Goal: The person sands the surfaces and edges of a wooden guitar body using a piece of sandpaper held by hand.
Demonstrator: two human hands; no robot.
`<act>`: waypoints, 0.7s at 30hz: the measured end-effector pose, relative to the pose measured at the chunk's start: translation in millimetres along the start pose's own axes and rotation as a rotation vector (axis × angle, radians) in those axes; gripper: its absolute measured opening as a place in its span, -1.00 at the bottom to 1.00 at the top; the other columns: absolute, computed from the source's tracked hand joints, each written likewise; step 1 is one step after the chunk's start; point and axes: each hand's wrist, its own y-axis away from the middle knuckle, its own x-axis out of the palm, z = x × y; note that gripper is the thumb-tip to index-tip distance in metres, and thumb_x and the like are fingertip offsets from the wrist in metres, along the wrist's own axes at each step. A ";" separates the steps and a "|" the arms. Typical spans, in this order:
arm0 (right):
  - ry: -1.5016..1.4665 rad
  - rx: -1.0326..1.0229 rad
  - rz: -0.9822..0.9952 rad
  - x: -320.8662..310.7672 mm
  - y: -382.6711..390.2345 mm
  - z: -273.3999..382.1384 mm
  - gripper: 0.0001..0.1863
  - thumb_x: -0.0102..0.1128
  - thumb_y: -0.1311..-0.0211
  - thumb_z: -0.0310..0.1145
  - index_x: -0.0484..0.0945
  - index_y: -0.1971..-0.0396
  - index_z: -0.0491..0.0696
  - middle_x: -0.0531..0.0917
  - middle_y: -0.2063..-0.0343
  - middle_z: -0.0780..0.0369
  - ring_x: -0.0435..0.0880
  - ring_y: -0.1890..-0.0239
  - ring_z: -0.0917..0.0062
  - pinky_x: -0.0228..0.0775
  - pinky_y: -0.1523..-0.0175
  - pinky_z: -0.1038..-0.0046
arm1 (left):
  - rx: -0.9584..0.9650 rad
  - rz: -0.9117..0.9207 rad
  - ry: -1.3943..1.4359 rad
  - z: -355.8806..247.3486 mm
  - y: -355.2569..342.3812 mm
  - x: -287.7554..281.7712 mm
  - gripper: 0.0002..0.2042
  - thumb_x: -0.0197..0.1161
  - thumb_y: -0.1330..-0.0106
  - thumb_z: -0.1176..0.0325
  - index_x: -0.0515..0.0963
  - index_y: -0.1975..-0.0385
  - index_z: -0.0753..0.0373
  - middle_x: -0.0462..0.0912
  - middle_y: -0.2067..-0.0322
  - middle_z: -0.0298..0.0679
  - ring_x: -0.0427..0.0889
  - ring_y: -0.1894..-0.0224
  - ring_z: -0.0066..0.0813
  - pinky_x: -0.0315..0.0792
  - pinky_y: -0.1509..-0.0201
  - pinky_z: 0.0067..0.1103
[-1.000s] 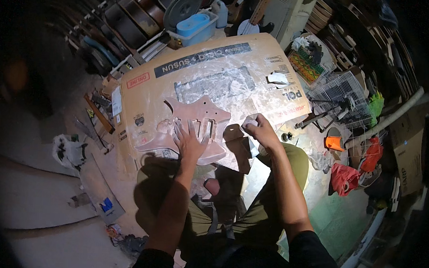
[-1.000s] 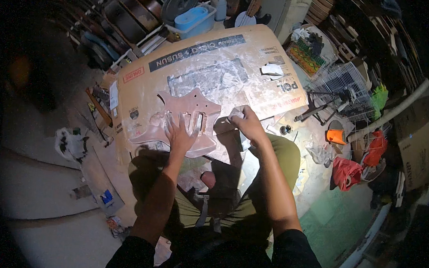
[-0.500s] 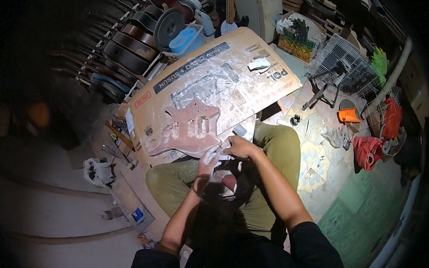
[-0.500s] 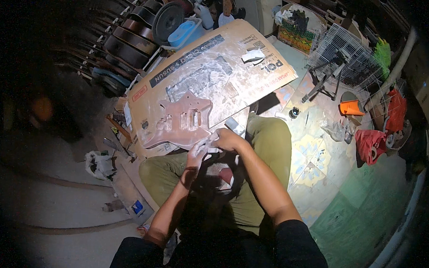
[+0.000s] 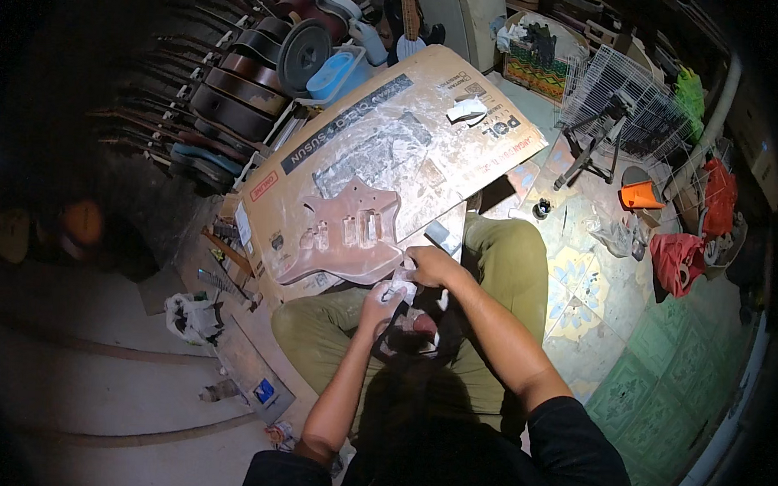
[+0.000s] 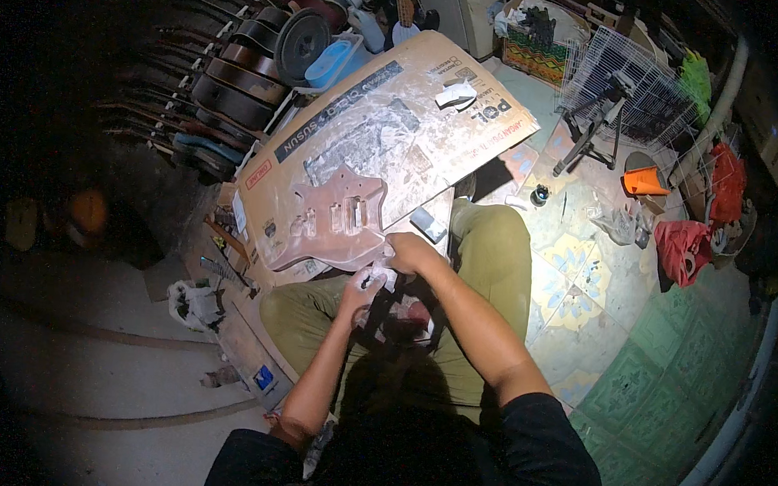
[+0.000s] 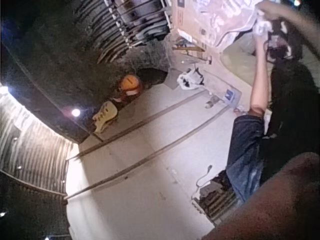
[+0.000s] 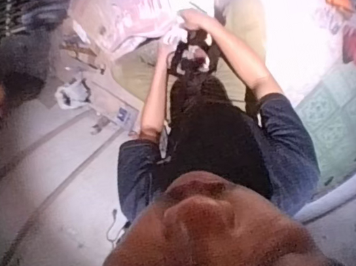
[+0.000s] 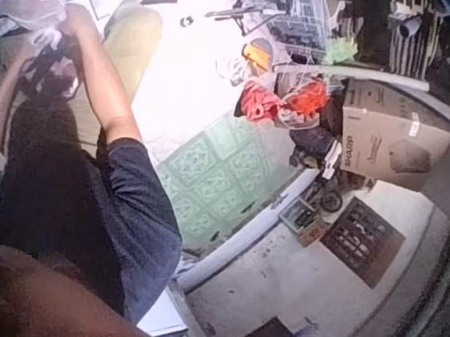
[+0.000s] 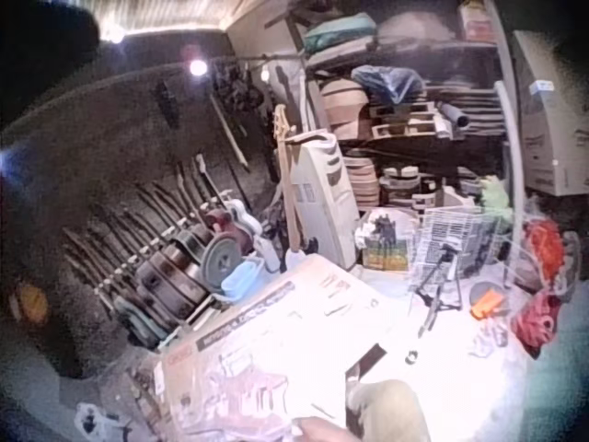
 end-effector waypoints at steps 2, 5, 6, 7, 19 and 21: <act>0.014 0.046 0.087 -5.5 -3.1 -6.1 -0.48 0.46 -0.05 -0.14 0.61 0.06 -0.18 0.67 0.12 -0.12 0.65 0.03 -0.03 0.46 -0.09 0.12 | 0.082 -0.024 -0.077 -3.1 2.4 0.7 -0.74 0.44 -0.26 0.34 0.64 0.16 0.36 0.69 0.24 -0.27 0.57 0.25 -0.58 0.49 0.17 -0.56; 0.039 0.145 0.149 -8.4 -13.0 -16.4 -0.52 0.43 -0.06 -0.20 0.59 0.06 -0.15 0.67 0.12 -0.11 0.66 0.02 0.02 0.45 -0.11 0.12 | -0.059 -0.021 0.120 -2.8 2.7 0.7 -0.74 0.47 -0.22 0.40 0.62 0.17 0.36 0.67 0.28 -0.28 0.57 0.25 -0.57 0.50 0.19 -0.56; 0.022 0.257 -0.015 -7.7 -15.5 -20.1 -0.54 0.41 -0.06 -0.22 0.60 0.08 -0.16 0.68 0.12 -0.10 0.66 0.02 0.02 0.46 -0.11 0.12 | -0.072 -0.047 0.174 -1.8 1.9 0.6 -0.73 0.47 -0.22 0.42 0.61 0.15 0.36 0.66 0.28 -0.28 0.58 0.25 -0.56 0.50 0.18 -0.56; 0.003 0.364 -0.177 -6.2 -18.5 -21.5 -0.56 0.40 -0.05 -0.24 0.62 0.10 -0.18 0.68 0.12 -0.09 0.66 0.01 0.03 0.47 -0.12 0.12 | -0.087 -0.077 0.227 1.9 1.1 -0.7 -0.72 0.47 -0.21 0.44 0.60 0.14 0.36 0.66 0.27 -0.27 0.58 0.25 -0.56 0.50 0.18 -0.57; -0.143 0.510 -0.508 -6.7 -22.0 -23.8 -0.33 0.50 0.04 -0.21 0.45 -0.03 -0.25 0.63 0.08 -0.11 0.63 -0.01 0.00 0.50 -0.10 0.16 | -0.184 -0.086 0.698 -27.8 -3.8 -24.6 -0.64 0.34 -0.34 0.44 0.45 -0.09 0.26 0.63 0.08 -0.25 0.63 0.13 -0.50 0.57 0.15 -0.56; -0.342 0.417 -0.463 -12.4 -24.2 -13.9 -0.25 0.54 0.07 -0.17 0.41 -0.08 -0.25 0.65 0.10 -0.12 0.66 0.02 0.04 0.52 -0.08 0.21 | -0.149 -0.033 0.850 -36.4 -9.2 -28.2 -0.59 0.33 -0.36 0.37 0.38 -0.15 0.20 0.60 0.06 -0.25 0.62 0.18 -0.49 0.56 0.22 -0.58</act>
